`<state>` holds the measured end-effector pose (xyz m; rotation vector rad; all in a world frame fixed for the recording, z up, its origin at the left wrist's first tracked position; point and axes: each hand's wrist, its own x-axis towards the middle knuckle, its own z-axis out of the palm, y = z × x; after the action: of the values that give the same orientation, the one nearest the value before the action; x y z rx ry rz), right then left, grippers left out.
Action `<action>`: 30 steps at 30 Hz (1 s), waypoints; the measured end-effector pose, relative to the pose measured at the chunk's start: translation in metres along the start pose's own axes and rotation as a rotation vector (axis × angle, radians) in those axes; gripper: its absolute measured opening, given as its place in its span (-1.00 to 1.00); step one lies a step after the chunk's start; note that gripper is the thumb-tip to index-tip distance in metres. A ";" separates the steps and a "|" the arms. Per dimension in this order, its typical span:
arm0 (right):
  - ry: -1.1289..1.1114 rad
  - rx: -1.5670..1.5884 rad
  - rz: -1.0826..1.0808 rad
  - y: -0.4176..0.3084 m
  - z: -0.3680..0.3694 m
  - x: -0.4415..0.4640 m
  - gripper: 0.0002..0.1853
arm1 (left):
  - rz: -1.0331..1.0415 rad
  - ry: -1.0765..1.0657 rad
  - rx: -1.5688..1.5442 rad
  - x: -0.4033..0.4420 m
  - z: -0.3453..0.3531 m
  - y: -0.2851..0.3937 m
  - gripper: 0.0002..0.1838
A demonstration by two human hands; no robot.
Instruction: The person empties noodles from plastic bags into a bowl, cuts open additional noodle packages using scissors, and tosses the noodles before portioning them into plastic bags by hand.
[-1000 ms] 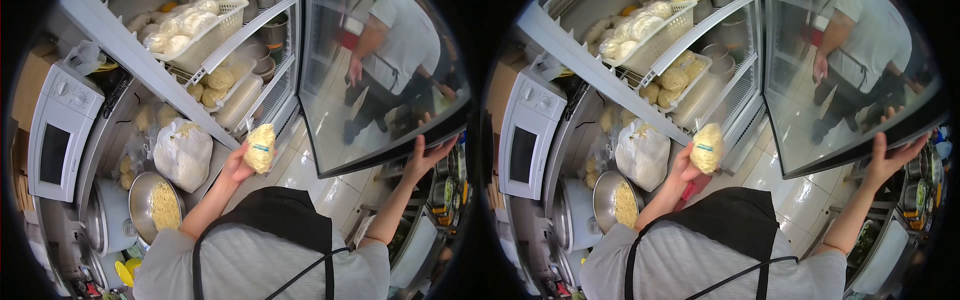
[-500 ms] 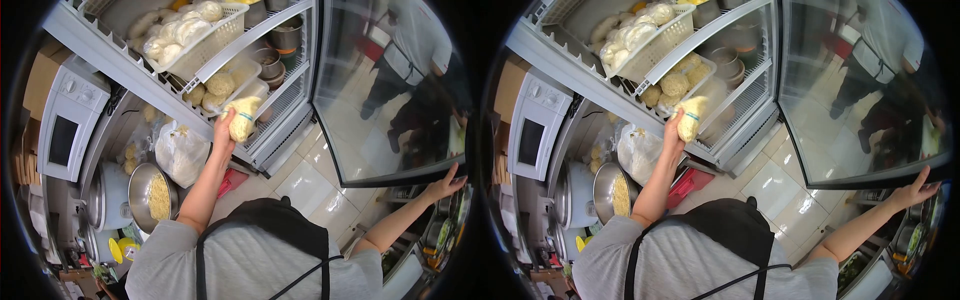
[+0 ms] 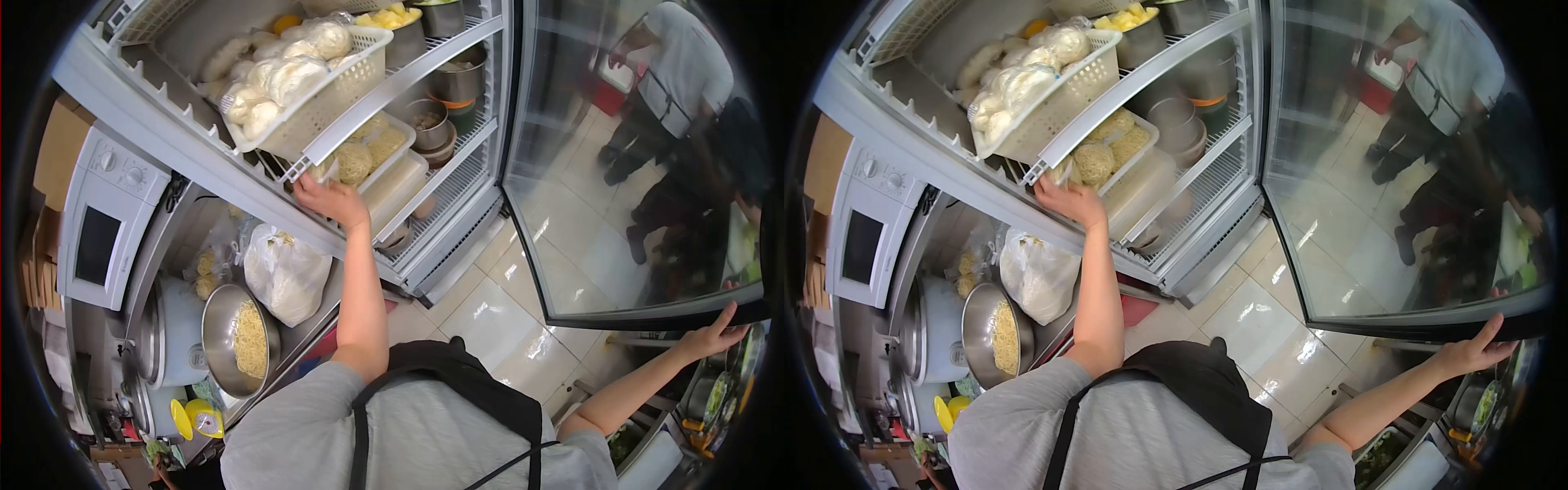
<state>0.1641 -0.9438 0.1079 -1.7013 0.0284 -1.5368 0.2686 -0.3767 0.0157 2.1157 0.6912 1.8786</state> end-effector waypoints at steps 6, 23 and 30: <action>0.060 -0.035 0.015 0.005 -0.005 -0.003 -0.58 | -0.043 -0.596 0.478 0.031 0.049 -0.022 -0.45; 0.203 0.343 0.095 -0.108 0.042 -0.043 -0.67 | 0.343 -0.829 -0.201 -0.018 -0.103 -0.004 -0.36; 0.142 0.450 0.028 -0.154 0.059 -0.107 -0.75 | 0.152 -1.019 -0.368 -0.010 -0.228 -0.053 -0.67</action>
<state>0.1110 -0.7542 0.1138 -1.2319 -0.2044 -1.5054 0.0346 -0.3668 0.0171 2.4623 -0.0485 0.6585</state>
